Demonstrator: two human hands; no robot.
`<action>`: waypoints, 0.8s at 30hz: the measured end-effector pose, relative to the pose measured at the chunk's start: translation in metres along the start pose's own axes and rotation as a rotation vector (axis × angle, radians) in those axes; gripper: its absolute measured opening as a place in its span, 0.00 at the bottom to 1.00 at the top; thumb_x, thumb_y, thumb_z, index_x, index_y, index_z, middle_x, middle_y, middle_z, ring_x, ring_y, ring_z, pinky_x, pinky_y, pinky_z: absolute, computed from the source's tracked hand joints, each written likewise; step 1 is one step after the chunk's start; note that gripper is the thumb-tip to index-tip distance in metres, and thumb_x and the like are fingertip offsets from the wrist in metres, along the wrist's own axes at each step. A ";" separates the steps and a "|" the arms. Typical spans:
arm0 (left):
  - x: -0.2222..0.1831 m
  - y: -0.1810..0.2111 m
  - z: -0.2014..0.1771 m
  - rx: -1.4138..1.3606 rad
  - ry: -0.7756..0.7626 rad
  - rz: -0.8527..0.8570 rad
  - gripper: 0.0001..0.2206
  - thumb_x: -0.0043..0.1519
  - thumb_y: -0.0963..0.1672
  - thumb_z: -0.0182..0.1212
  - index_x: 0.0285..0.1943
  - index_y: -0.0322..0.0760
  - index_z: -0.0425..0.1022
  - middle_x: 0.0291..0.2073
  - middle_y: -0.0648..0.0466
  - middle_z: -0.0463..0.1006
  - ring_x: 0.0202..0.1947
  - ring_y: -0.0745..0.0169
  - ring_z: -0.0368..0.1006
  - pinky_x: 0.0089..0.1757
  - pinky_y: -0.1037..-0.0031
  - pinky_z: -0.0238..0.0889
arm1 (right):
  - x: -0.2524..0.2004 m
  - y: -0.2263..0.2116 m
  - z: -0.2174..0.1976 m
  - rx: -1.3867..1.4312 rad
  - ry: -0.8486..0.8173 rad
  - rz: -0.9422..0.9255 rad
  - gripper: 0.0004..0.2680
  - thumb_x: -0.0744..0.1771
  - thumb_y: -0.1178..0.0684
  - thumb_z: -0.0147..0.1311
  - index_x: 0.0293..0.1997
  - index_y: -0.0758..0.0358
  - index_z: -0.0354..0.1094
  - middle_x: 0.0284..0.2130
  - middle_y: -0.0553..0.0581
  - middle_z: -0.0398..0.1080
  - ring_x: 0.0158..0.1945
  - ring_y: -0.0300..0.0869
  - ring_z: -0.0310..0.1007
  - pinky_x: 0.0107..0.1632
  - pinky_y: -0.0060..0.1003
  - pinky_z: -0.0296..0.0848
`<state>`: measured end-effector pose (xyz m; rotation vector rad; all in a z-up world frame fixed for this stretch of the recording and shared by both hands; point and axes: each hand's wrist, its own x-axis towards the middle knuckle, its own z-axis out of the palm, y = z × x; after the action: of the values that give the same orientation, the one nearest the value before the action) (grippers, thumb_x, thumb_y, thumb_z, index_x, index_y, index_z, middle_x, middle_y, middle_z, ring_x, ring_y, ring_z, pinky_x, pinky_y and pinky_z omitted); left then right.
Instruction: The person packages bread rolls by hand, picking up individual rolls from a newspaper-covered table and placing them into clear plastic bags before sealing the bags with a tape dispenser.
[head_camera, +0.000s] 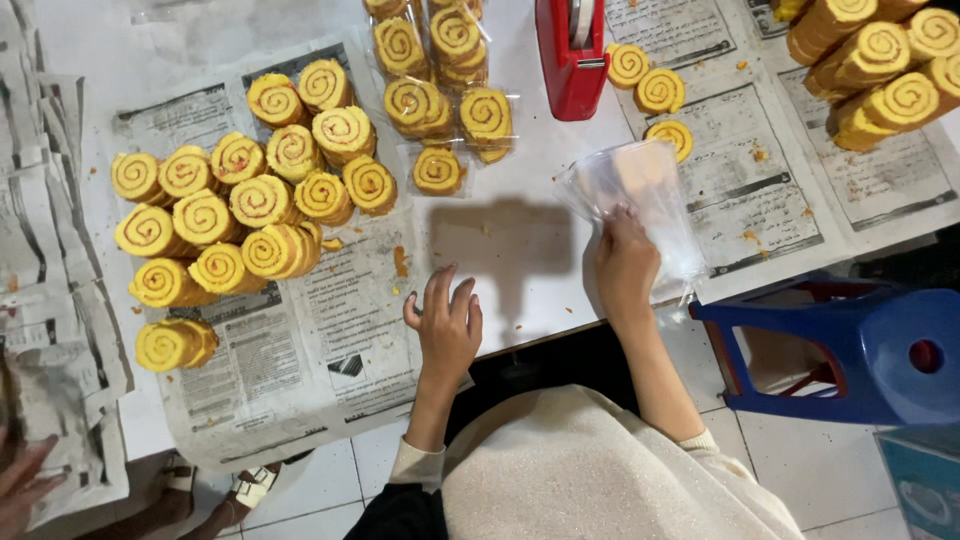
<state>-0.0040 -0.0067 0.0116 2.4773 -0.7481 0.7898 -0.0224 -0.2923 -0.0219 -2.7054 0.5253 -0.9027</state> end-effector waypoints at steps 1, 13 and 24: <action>-0.001 0.000 0.002 0.005 -0.001 -0.005 0.08 0.66 0.45 0.55 0.50 0.44 0.76 0.58 0.50 0.73 0.61 0.57 0.70 0.58 0.53 0.33 | 0.001 0.001 -0.001 0.004 -0.005 -0.004 0.05 0.66 0.59 0.58 0.42 0.62 0.79 0.46 0.63 0.80 0.53 0.56 0.78 0.54 0.46 0.76; 0.000 0.000 -0.014 -0.301 -0.135 -0.170 0.09 0.67 0.46 0.57 0.52 0.44 0.78 0.52 0.54 0.77 0.57 0.57 0.72 0.56 0.54 0.43 | 0.007 -0.038 -0.032 0.090 -0.035 -0.054 0.06 0.65 0.61 0.60 0.45 0.62 0.78 0.47 0.60 0.79 0.53 0.52 0.79 0.52 0.43 0.77; 0.032 0.030 0.010 -1.475 -0.098 -0.731 0.17 0.69 0.40 0.54 0.68 0.30 0.66 0.60 0.44 0.74 0.49 0.61 0.74 0.47 0.75 0.72 | -0.015 -0.160 -0.057 0.452 -0.084 -0.361 0.14 0.61 0.55 0.65 0.51 0.60 0.74 0.53 0.62 0.75 0.53 0.58 0.77 0.54 0.49 0.75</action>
<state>0.0045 -0.0466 0.0310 1.2058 -0.1901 -0.1990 -0.0274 -0.1472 0.0686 -2.4331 -0.1781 -0.8578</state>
